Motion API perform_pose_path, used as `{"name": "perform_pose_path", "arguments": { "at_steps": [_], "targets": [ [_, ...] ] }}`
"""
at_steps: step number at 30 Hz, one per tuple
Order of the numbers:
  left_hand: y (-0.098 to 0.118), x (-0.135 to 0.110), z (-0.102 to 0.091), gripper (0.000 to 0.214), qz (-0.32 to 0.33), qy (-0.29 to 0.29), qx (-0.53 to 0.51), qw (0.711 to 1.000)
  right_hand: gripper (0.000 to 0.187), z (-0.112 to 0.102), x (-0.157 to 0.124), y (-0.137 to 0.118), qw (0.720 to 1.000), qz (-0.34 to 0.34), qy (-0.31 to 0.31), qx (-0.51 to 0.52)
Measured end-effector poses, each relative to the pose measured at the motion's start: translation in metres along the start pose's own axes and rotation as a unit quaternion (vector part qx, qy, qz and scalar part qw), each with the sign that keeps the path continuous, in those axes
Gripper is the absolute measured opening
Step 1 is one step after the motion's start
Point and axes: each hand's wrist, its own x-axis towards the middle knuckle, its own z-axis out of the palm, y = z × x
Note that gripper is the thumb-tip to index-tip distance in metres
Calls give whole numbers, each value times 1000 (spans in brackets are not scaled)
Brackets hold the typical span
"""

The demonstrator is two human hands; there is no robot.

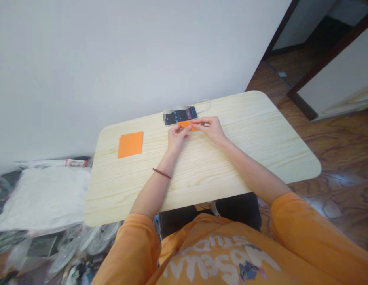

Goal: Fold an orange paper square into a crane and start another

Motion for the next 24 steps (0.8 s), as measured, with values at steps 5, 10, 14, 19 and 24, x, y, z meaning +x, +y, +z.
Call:
{"name": "perform_pose_path", "arguments": {
  "at_steps": [5, 10, 14, 19, 24],
  "targets": [
    [1, 0, 1, 32, 3, 26, -6, 1000, 28, 0, 0, 0, 1000, -19, 6, -8],
    [2, -1, 2, 31, 7, 32, -14, 999, 20, 0, -2, 3, 996, -69, 19, -51],
    [4, -1, 3, 29, 16, 44, -7, 999, 14, -2, -2, 0, 989, -104, 36, -99],
    [4, 0, 3, 29, 32, 59, -6, 998, 10, -4, -2, -4, 983, -105, 80, -126],
    [6, -3, 4, 33, 38, 58, 0, 998, 18, 2, -5, -1, 999, -12, 50, -7]
  ]
}}
